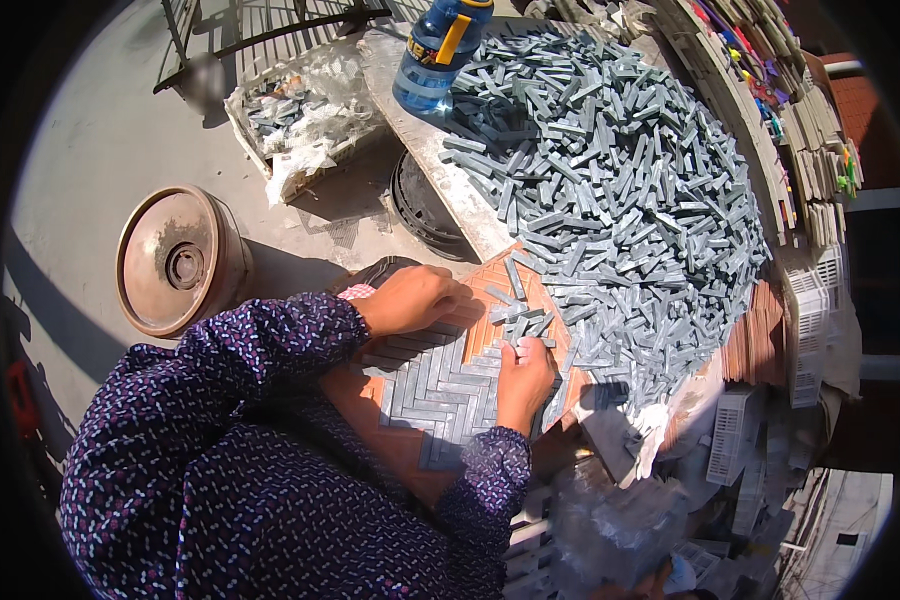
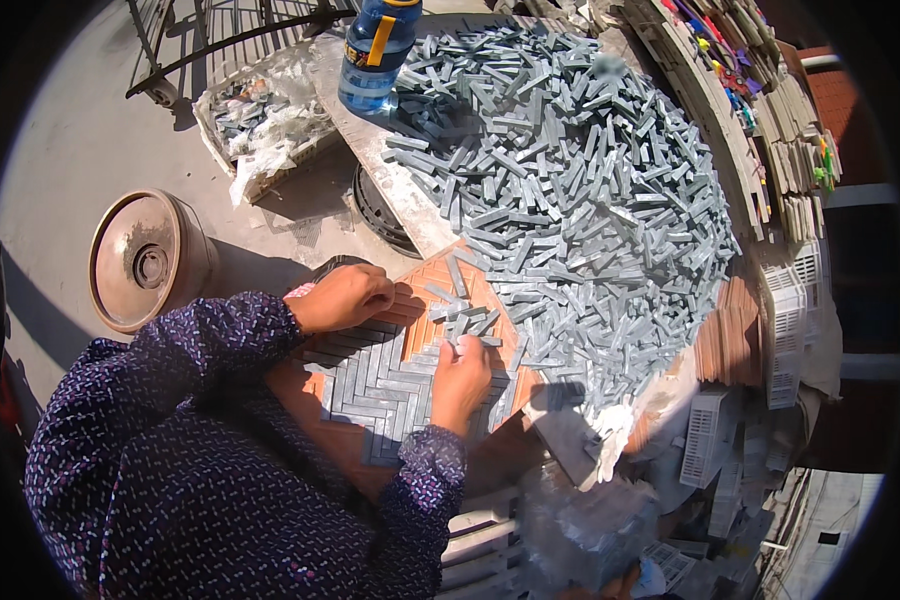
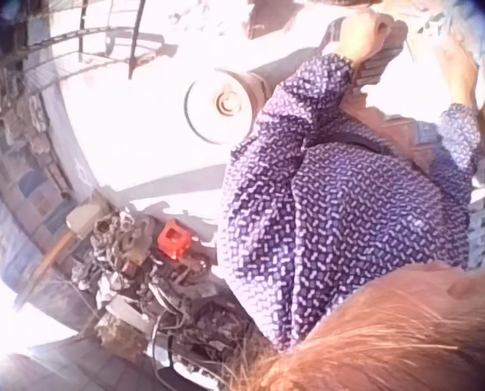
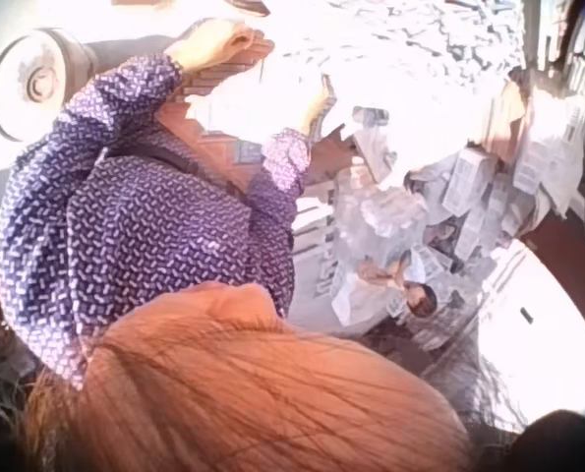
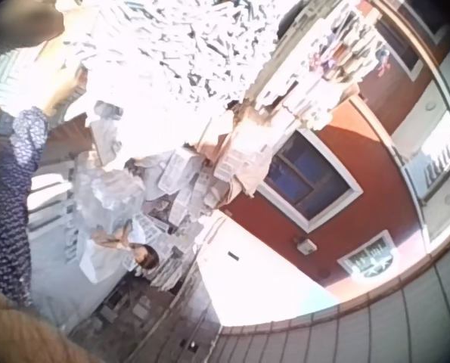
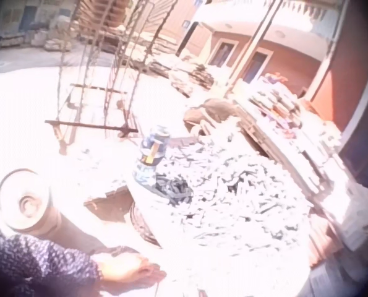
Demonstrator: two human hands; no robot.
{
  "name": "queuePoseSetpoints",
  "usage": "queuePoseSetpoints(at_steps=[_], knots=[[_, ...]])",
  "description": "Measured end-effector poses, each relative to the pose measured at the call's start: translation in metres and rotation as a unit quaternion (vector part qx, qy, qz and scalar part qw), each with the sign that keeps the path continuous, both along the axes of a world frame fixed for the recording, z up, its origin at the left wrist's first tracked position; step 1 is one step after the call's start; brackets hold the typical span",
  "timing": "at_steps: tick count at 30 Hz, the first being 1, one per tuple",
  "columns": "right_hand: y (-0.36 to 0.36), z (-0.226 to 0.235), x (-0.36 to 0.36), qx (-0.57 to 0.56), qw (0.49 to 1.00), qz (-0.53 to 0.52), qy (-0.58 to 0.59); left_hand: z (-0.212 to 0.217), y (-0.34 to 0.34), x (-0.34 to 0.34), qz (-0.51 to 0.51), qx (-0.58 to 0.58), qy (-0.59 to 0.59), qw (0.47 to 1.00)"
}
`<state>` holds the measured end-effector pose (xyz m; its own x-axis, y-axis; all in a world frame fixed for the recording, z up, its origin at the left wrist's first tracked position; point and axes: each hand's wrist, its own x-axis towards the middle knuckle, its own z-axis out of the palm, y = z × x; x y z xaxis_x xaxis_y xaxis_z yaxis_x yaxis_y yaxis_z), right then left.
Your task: The person arranges small gray rectangular tiles by hand on an orange square board in a herringbone pattern. The person picks tiles from a large pile and places them one by one, then flips the board to show the completed pattern.
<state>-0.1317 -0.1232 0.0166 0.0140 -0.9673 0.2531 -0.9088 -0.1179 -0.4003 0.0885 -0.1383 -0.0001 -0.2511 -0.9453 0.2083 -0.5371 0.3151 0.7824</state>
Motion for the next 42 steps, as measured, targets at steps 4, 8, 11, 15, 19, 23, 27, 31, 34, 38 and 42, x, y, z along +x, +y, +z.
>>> queuePoseSetpoints(at_steps=[4,8,11,15,19,23,27,31,34,38,42], knots=[[0.002,-0.002,0.003,0.015,0.998,-0.053,0.043,0.002,-0.020,-0.042,-0.012,-0.053,0.025,0.998],[0.002,-0.011,0.003,0.027,0.994,-0.066,-0.086,-0.007,-0.031,-0.073,-0.052,-0.041,-0.056,0.996],[0.013,-0.001,-0.002,0.053,0.987,-0.040,-0.143,-0.009,-0.037,-0.071,-0.064,-0.031,-0.040,0.997],[0.022,-0.007,0.013,0.112,0.986,0.061,-0.110,0.004,-0.014,-0.012,-0.074,-0.016,-0.001,0.997],[0.018,-0.002,0.033,0.133,0.984,0.099,-0.069,-0.002,0.013,0.014,-0.066,-0.010,-0.009,0.998],[0.008,-0.002,0.032,0.092,0.989,0.105,-0.058,-0.010,0.018,0.011,-0.057,-0.007,0.022,0.998],[-0.007,-0.003,0.025,0.126,0.975,0.164,-0.087,-0.015,0.019,0.005,-0.032,-0.025,0.028,0.999],[-0.005,-0.003,0.019,0.114,0.976,0.171,-0.066,-0.014,0.018,0.003,-0.030,-0.029,0.018,0.999],[-0.006,0.001,0.016,0.143,0.971,0.173,-0.083,-0.020,0.015,0.002,-0.042,-0.038,0.030,0.998],[-0.005,0.000,0.014,0.088,0.982,0.123,-0.111,-0.025,0.015,-0.006,-0.039,-0.065,0.017,0.997],[-0.014,-0.002,0.014,0.007,0.991,0.116,-0.060,-0.023,0.012,-0.009,-0.029,-0.063,0.036,0.997]])
